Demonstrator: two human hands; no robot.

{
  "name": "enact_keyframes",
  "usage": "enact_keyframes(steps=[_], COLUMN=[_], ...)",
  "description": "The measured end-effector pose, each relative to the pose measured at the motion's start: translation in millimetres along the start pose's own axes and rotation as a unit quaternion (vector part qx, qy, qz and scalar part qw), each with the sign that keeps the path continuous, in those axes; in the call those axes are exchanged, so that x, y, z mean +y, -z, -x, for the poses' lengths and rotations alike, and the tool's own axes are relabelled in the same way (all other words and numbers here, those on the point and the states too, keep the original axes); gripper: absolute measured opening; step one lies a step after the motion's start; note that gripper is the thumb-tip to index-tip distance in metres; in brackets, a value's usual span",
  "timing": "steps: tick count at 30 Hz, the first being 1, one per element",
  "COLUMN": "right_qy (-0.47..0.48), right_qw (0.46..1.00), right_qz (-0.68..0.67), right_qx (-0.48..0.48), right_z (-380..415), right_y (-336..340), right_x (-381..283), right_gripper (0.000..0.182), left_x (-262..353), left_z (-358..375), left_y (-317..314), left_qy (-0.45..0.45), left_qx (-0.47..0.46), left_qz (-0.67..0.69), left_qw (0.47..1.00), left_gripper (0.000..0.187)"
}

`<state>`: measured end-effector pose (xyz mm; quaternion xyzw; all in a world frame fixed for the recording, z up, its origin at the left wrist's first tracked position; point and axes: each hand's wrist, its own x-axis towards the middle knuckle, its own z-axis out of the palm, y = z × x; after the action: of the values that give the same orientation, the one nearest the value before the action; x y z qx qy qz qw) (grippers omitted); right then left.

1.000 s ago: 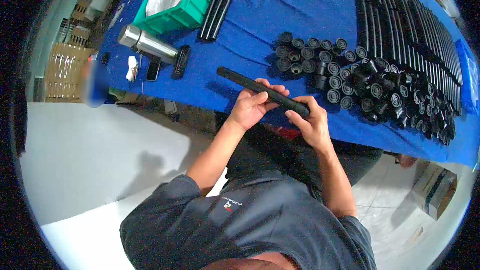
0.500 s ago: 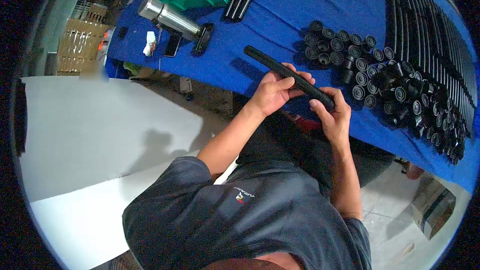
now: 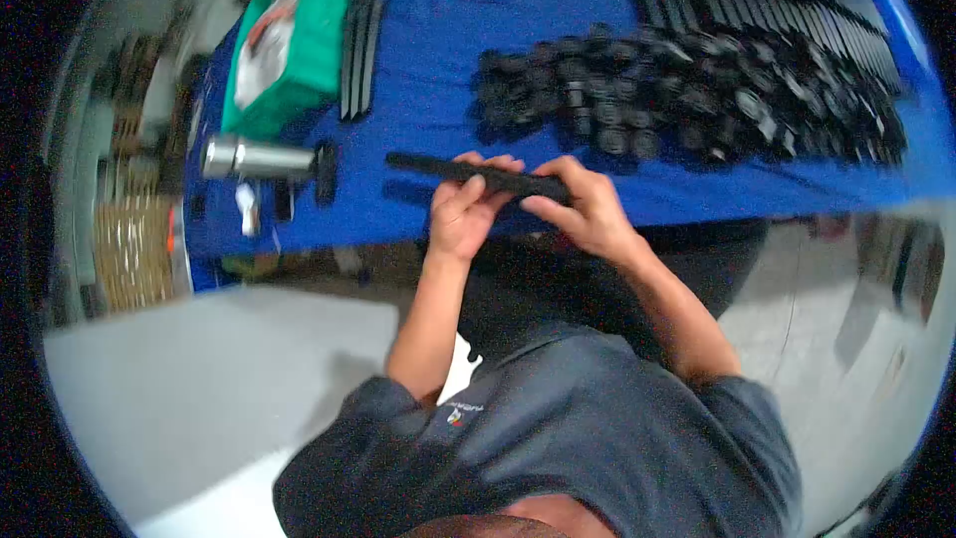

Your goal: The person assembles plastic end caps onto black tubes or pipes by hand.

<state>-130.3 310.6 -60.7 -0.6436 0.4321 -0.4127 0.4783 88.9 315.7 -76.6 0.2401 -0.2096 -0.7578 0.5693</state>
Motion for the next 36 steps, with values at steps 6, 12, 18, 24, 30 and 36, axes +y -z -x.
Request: enact_keyframes(steps=[6, 12, 18, 24, 30, 36], right_qy=[0.089, 0.037, 0.062, 0.036, 0.027, -0.078], right_qw=[0.995, 0.999, 0.998, 0.998, 0.998, 0.975], right_qz=[0.018, -0.024, -0.014, -0.012, -0.030, -0.205], right_qx=[0.027, 0.016, 0.019, 0.040, 0.037, 0.017], right_z=[2.4, 1.9, 3.8, 2.6, 2.3, 0.5], right_y=[3.3, 10.0, 4.0, 1.1, -0.9, 1.9], right_x=[2.4, -15.3, 1.1, -1.8, -1.0, 3.7], right_gripper=[0.036, 0.041, 0.036, 0.032, 0.031, 0.026], left_x=[-3.8, -0.8, -0.3, -3.4, -3.6, 7.6], left_z=[1.8, 0.0, -0.1, 0.2, -1.1, 12.0], left_y=[-1.0, 7.8, 7.8, 5.2, -1.3, -36.6], left_qy=[-0.017, -0.025, -0.023, -0.032, -0.031, 0.014], left_qx=[-0.003, -0.035, -0.046, -0.020, -0.032, 0.081], left_qz=[-0.004, -0.008, -0.021, -0.040, 0.003, -0.301], left_qw=[1.000, 0.999, 0.998, 0.998, 0.999, 0.950], left_gripper=[0.032, 0.031, 0.031, 0.032, 0.031, 0.026])
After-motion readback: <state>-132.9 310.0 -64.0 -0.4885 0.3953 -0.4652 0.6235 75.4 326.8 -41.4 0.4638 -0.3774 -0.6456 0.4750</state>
